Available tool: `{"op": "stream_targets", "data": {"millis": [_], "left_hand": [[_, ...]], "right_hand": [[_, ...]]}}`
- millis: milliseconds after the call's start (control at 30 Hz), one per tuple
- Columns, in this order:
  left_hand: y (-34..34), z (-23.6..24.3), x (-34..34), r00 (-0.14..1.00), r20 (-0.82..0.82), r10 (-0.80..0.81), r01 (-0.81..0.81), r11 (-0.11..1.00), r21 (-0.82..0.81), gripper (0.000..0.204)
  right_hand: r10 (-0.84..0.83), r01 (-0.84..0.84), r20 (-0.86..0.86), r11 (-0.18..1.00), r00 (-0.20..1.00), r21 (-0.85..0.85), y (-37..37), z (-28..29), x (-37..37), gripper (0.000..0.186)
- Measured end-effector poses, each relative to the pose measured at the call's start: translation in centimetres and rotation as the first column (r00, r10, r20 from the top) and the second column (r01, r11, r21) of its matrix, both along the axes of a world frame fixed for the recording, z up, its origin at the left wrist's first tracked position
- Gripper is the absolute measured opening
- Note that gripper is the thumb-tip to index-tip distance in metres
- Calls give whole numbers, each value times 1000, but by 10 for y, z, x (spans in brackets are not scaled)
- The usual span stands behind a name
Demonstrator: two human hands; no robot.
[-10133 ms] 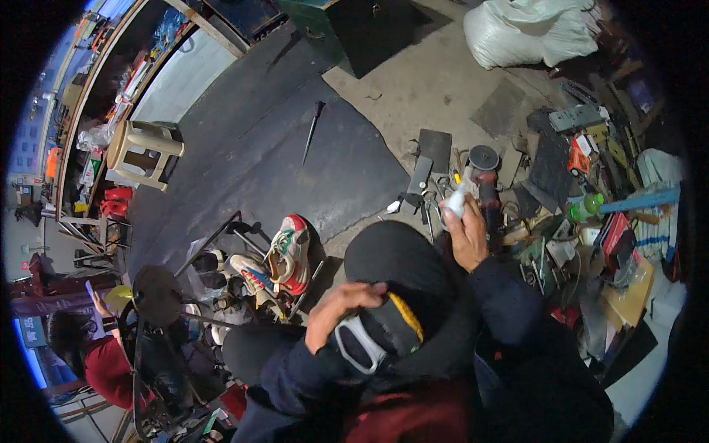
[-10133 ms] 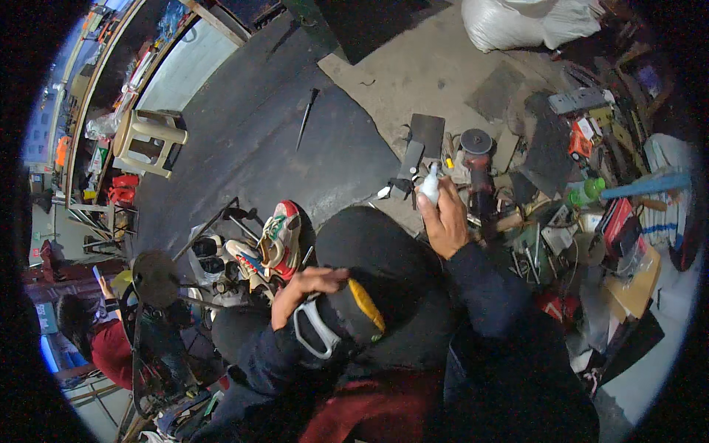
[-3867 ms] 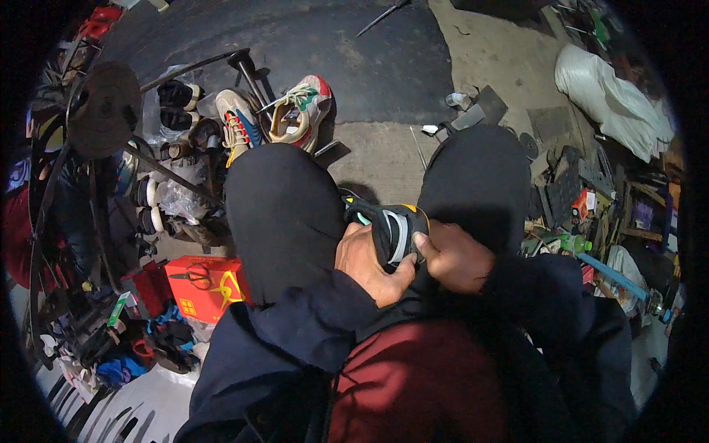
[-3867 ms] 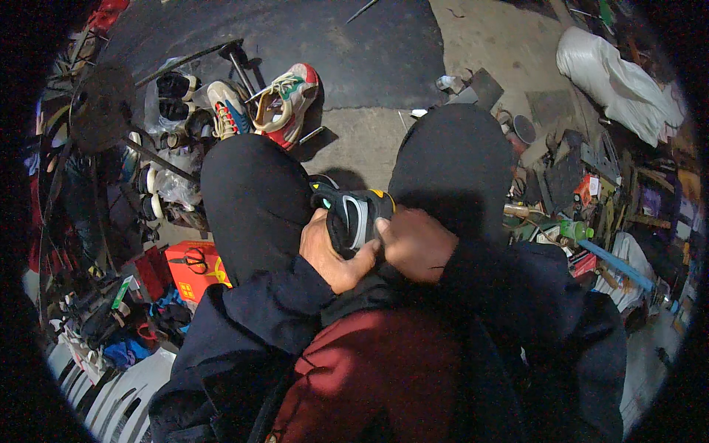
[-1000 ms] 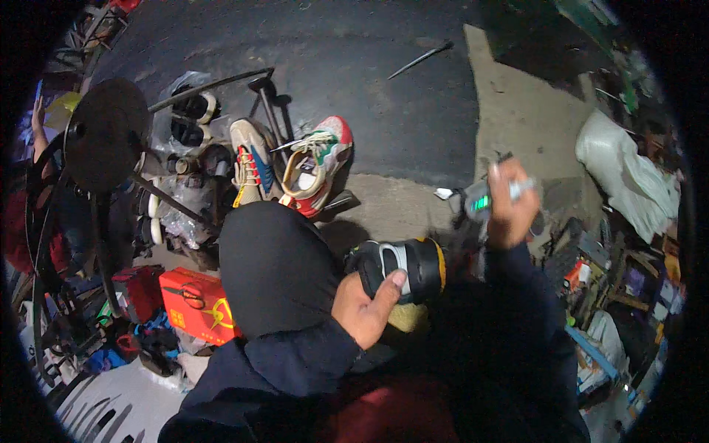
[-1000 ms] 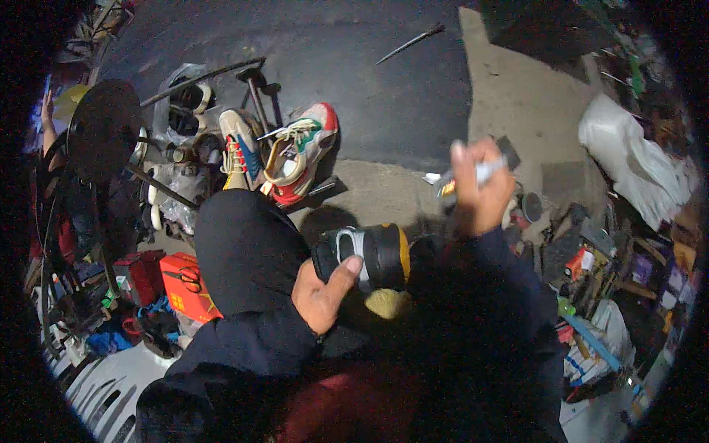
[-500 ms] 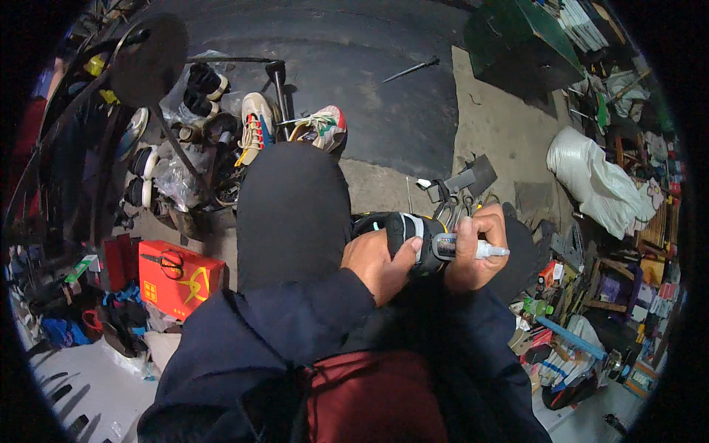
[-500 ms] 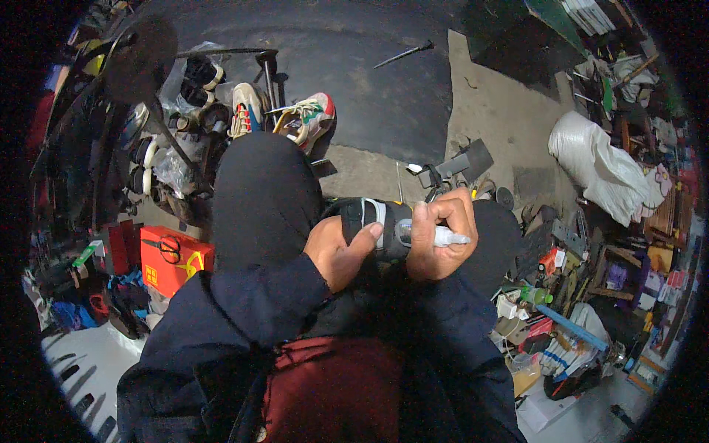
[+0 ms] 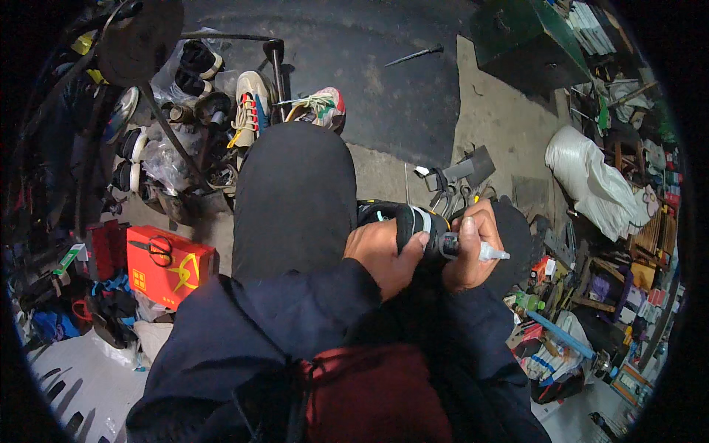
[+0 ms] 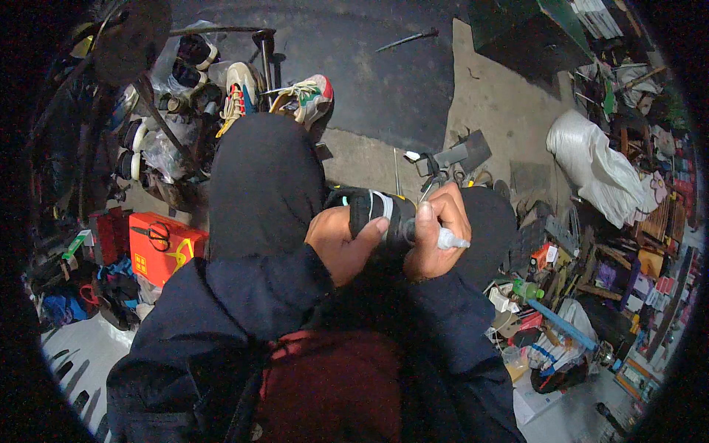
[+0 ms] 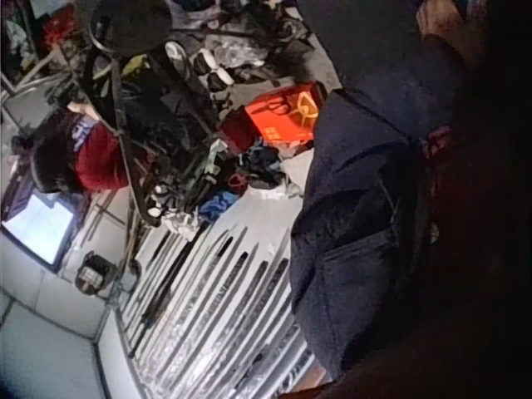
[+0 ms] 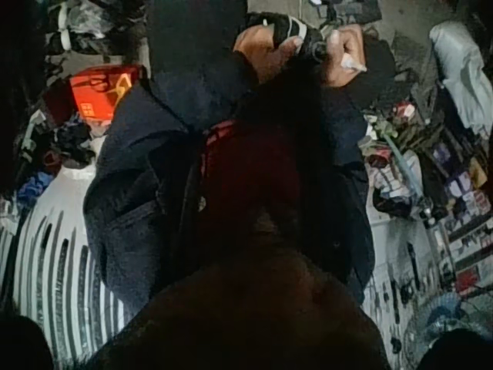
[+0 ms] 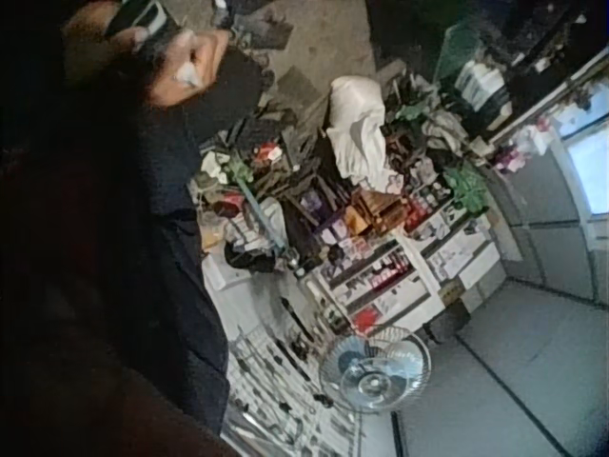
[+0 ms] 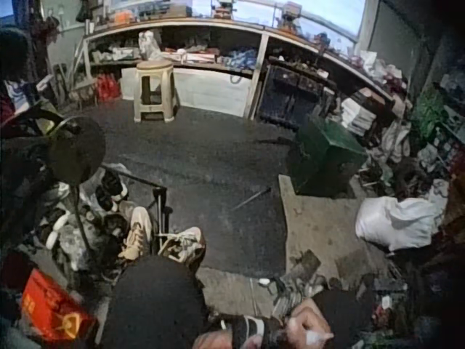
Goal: The person holds a black sneaker on their lap and uses a red-handled screwdriver to pry and separate the sole from the upper. They then apply glue from a small white bottle along the separated edge and press the parts together to bond them.
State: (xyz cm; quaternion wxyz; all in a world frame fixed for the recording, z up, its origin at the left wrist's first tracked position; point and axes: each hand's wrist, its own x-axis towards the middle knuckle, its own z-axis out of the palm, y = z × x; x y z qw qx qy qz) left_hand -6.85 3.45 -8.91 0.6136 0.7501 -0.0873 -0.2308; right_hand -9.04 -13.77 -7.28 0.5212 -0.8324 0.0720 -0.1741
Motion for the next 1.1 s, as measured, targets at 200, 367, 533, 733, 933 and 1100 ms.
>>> {"op": "stream_targets", "data": {"millis": [200, 367, 533, 733, 933, 1100], "left_hand": [[-6, -2, 0, 989, -138, 48, -56, 997, -54, 23], [-6, -6, 1, 968, -248, 32, -62, 992, -114, 21], [-5, -9, -3, 979, -203, 21, -45, 992, -114, 22], [-3, -7, -4, 997, -79, 6, -9, 999, -46, 24], [-2, -10, -8, 996, -88, -4, 2, 1000, -23, 26], [-8, -11, -15, 982, -181, 48, -81, 981, -176, 23]], "right_hand": [[-1, -4, 30, 988, 1000, 156, 6, -7, 3, 35], [54, -58, 35, 989, 998, 139, 9, -4, 6, 32], [-23, 18, 25, 984, 999, 180, 17, -3, 7, 26], [-169, 157, 69, 976, 983, 153, 26, -11, -3, 22], [-143, 136, 112, 988, 983, 66, 30, -15, -16, 24], [-78, 79, 138, 997, 987, -1, 30, -9, -12, 27]]}}
